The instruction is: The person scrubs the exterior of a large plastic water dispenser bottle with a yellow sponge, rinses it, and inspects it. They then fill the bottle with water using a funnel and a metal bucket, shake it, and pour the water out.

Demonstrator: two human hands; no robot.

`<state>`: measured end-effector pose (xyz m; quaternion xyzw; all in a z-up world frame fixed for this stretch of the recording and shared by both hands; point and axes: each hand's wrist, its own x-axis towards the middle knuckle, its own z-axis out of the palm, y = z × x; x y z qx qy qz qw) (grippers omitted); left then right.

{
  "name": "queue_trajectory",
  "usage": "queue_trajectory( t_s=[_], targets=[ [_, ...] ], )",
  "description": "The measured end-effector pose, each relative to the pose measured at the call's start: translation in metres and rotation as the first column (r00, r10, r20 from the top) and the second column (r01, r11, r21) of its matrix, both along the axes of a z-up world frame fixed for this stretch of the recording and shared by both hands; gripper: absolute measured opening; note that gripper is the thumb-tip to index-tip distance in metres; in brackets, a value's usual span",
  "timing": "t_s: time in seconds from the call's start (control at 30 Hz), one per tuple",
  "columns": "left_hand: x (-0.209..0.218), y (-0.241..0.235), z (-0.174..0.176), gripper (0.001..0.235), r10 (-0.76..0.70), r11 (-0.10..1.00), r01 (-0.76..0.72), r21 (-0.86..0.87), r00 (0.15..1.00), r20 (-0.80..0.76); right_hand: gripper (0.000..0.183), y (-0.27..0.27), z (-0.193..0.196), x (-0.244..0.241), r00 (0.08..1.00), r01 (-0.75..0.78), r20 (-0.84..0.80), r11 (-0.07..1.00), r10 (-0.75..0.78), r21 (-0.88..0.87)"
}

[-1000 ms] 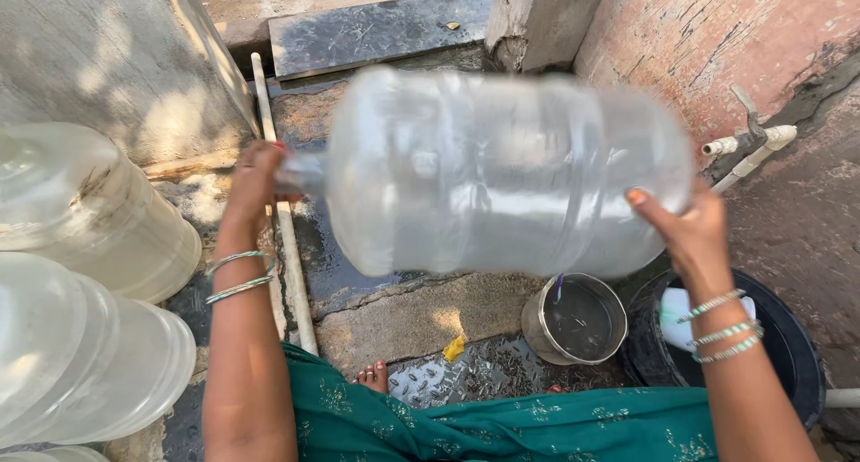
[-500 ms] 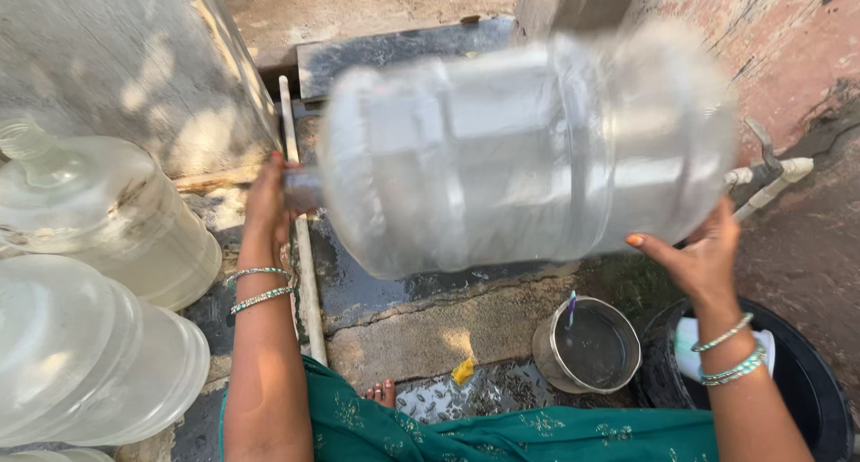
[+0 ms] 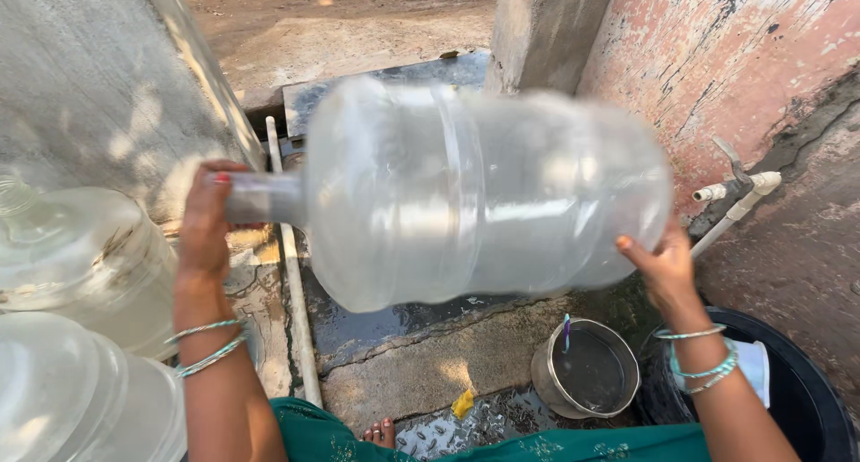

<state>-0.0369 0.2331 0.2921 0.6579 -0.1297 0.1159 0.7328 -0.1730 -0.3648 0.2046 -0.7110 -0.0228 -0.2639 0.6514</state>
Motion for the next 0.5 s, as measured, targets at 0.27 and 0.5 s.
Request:
queue_trajectory(
  t_s=[0.27,0.5],
  targets=[
    [0.003,-0.007,-0.017,0.022,-0.018,0.851,0.123,-0.511,0.978,0.206,0.085,0.019,0.042,-0.044,0.936,0.255,0.336,0.858,-0.103,-0.447],
    [0.039,-0.012,-0.065,0.042,0.023,1.0,-0.029,-0.007,0.92,-0.39,0.093,0.009,-0.002,-0.031,0.989,0.144,0.058,0.96,-0.134,-0.239]
  ],
)
